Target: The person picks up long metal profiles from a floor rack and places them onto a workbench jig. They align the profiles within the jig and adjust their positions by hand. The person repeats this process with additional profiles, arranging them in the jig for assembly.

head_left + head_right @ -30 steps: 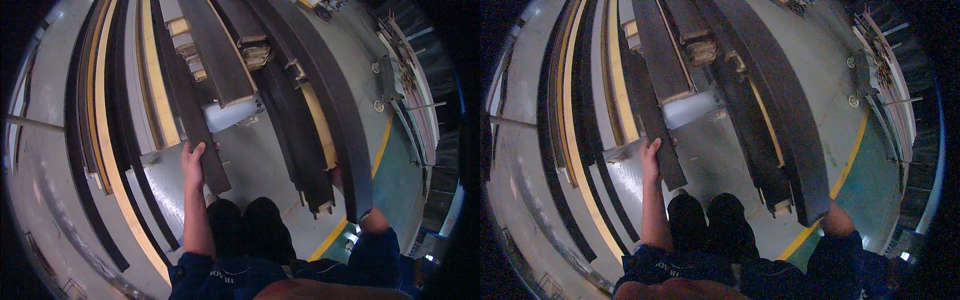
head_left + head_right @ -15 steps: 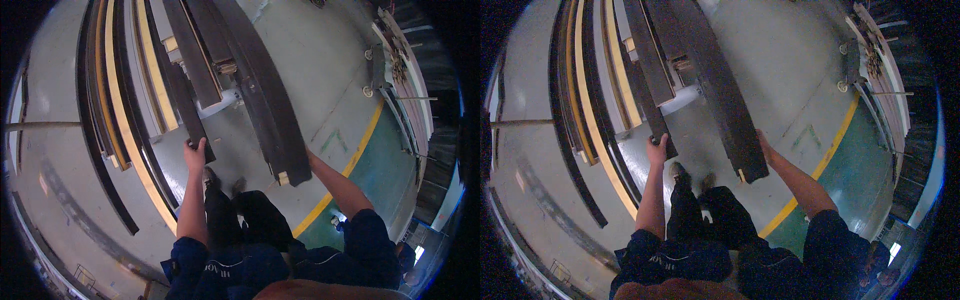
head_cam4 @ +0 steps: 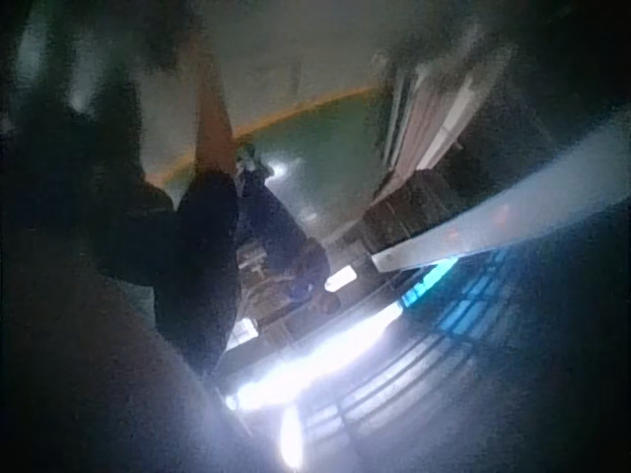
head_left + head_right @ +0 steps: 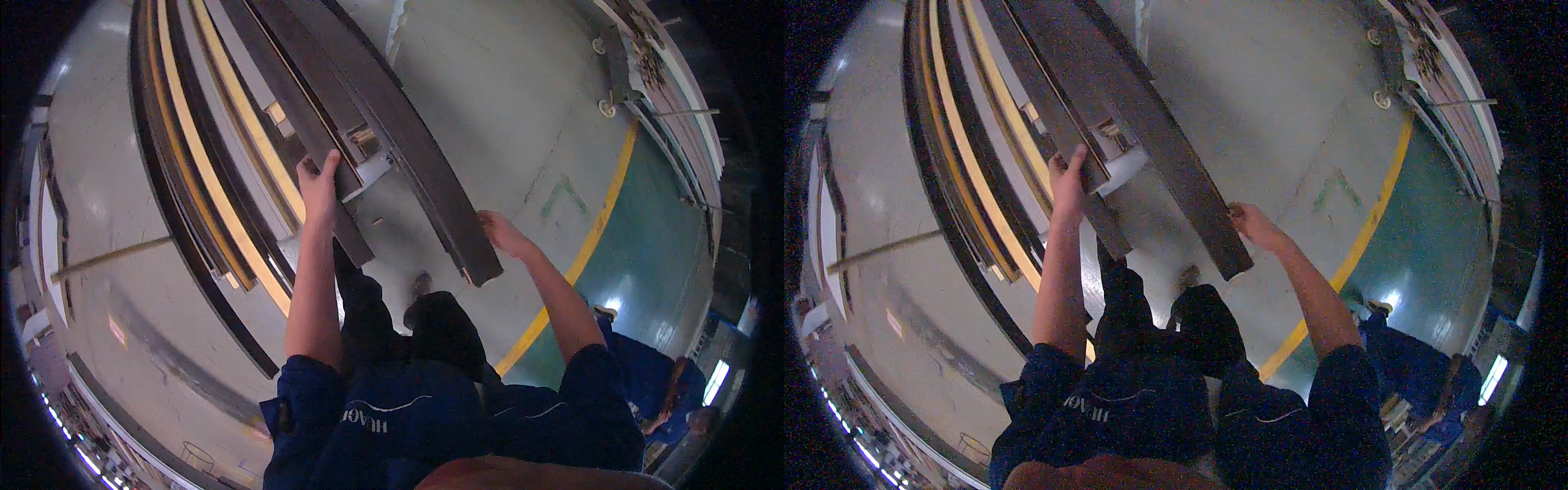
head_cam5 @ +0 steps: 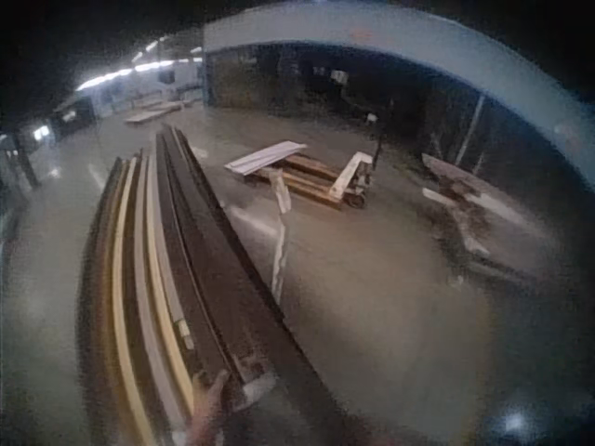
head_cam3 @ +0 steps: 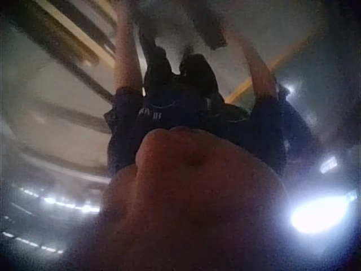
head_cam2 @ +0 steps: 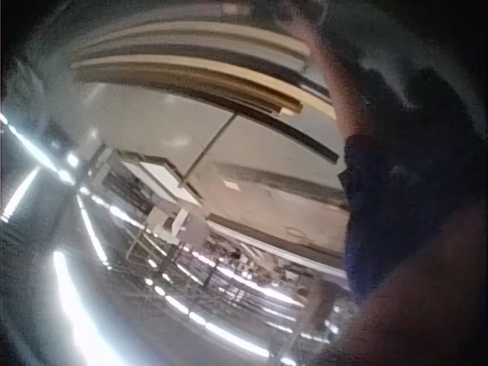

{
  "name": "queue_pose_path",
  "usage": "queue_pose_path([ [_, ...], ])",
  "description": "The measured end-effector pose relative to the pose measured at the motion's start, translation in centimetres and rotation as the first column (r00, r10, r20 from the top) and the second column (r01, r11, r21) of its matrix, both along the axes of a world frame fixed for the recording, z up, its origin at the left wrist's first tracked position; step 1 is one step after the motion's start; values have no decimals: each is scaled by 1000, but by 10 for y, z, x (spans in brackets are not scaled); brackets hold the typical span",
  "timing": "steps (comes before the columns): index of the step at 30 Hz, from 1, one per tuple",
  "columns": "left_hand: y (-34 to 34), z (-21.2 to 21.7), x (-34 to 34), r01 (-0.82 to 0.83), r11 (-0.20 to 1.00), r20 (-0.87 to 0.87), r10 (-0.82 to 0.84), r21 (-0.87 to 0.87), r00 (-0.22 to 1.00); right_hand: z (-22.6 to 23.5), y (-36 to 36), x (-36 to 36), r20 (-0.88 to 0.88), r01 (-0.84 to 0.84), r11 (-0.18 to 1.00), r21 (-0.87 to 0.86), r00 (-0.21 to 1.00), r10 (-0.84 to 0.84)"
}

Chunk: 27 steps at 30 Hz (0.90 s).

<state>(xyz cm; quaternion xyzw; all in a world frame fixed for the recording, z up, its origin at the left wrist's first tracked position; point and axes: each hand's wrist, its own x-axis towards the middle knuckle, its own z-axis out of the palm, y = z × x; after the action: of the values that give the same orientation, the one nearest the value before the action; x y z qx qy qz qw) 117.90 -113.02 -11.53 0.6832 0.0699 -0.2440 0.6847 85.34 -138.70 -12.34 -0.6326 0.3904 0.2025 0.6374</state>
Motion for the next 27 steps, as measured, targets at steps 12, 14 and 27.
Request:
queue_pose_path([
  [12, -11, 7, 33, 158, 976, -282, -195, -150, 939, 127, 88, 263, -110, -150, 555, -818, 988, 106],
  [14, -9, 7, 36, 196, 973, -256, -222, -123, 941, 125, 93, 284, -170, -182, 567, -803, 983, 76],
  [27, 12, 9, 44, 229, 968, -273, -249, -104, 929, 123, 78, 294, -227, -238, 541, -806, 970, 89],
])
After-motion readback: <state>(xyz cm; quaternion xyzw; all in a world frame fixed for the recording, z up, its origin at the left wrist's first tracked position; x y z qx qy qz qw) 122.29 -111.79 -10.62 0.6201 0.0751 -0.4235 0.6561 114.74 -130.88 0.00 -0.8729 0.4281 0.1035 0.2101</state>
